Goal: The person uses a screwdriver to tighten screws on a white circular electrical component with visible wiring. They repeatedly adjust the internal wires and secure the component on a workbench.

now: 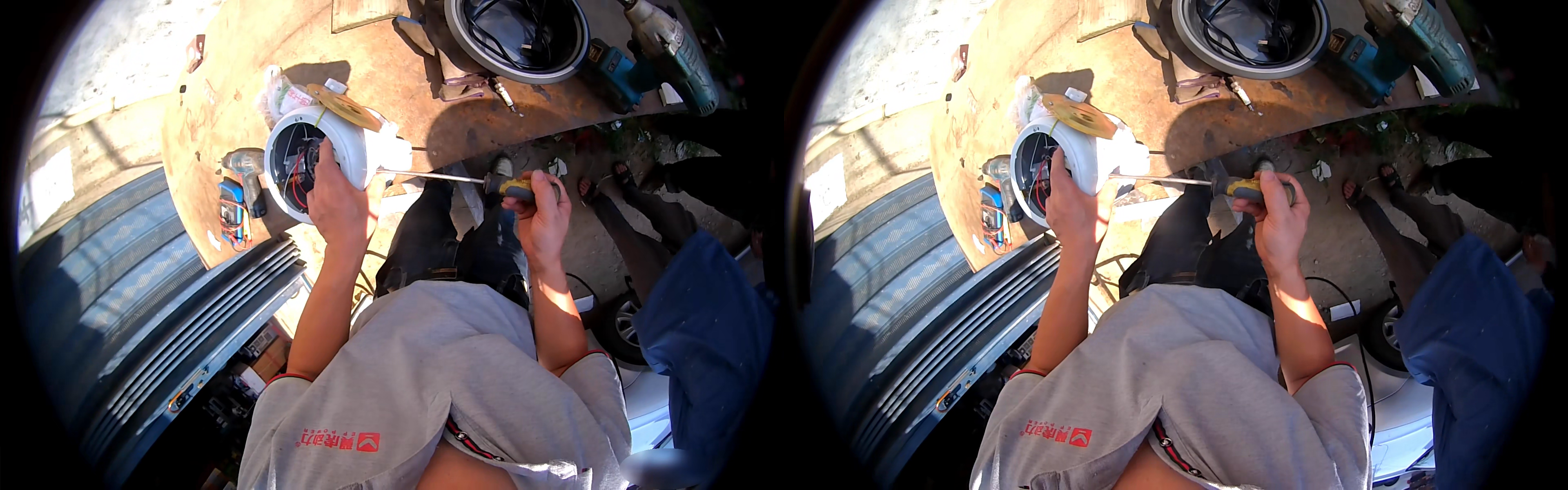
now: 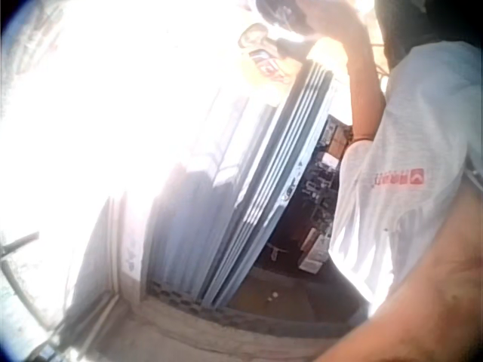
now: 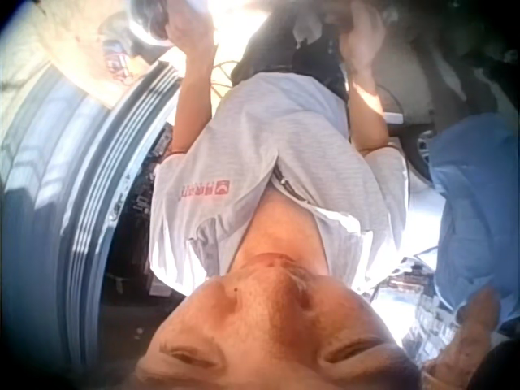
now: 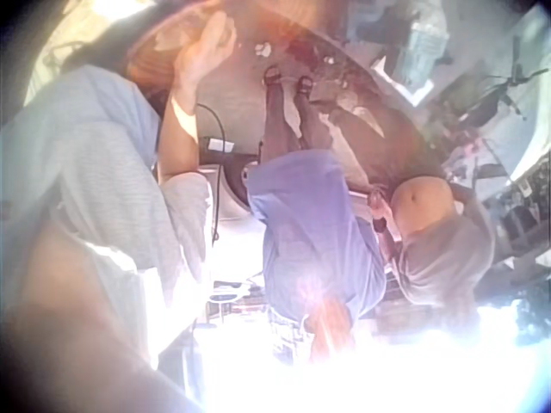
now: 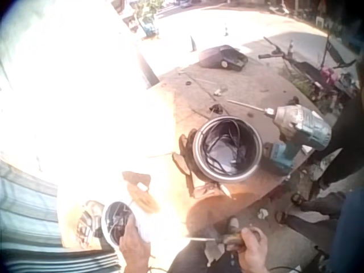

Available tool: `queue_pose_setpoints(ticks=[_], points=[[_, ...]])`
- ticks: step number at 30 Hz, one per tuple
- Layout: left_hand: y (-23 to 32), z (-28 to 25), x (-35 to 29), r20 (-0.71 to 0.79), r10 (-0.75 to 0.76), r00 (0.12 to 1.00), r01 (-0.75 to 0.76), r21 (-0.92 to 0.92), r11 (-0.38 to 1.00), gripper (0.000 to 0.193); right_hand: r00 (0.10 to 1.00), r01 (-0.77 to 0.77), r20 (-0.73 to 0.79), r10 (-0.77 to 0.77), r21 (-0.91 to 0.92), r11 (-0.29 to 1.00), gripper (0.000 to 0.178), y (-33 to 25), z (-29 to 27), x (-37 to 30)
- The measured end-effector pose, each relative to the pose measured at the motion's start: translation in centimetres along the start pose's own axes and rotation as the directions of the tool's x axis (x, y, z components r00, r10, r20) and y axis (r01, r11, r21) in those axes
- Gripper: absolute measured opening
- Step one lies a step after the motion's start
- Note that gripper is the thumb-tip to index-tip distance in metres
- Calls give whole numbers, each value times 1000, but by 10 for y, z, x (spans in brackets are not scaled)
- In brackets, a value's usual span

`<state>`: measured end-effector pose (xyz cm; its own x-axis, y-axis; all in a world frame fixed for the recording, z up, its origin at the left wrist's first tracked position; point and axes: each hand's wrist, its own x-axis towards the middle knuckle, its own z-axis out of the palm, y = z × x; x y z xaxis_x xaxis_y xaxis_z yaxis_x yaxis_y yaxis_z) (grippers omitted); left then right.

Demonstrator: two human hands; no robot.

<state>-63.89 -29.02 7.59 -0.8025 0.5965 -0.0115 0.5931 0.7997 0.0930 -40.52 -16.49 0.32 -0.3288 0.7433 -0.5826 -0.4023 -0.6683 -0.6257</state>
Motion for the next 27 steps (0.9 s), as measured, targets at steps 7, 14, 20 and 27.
queue_pose_setpoints(ticks=[7,14,20,27], points=[[-2,0,-1,14,24,1000,-24,-18,1000,98,987,-62,81,135,-587,807,46,-44,-4,4],[2,-7,-2,85,46,995,-46,-6,999,97,889,-65,252,383,-758,649,47,-77,-13,18],[6,-15,1,150,22,988,-19,-19,1000,98,876,337,479,-51,-533,777,40,-55,-7,11],[1,-37,-42,-270,327,906,-394,-251,884,67,965,-52,191,177,-525,850,43,-51,-10,10]])
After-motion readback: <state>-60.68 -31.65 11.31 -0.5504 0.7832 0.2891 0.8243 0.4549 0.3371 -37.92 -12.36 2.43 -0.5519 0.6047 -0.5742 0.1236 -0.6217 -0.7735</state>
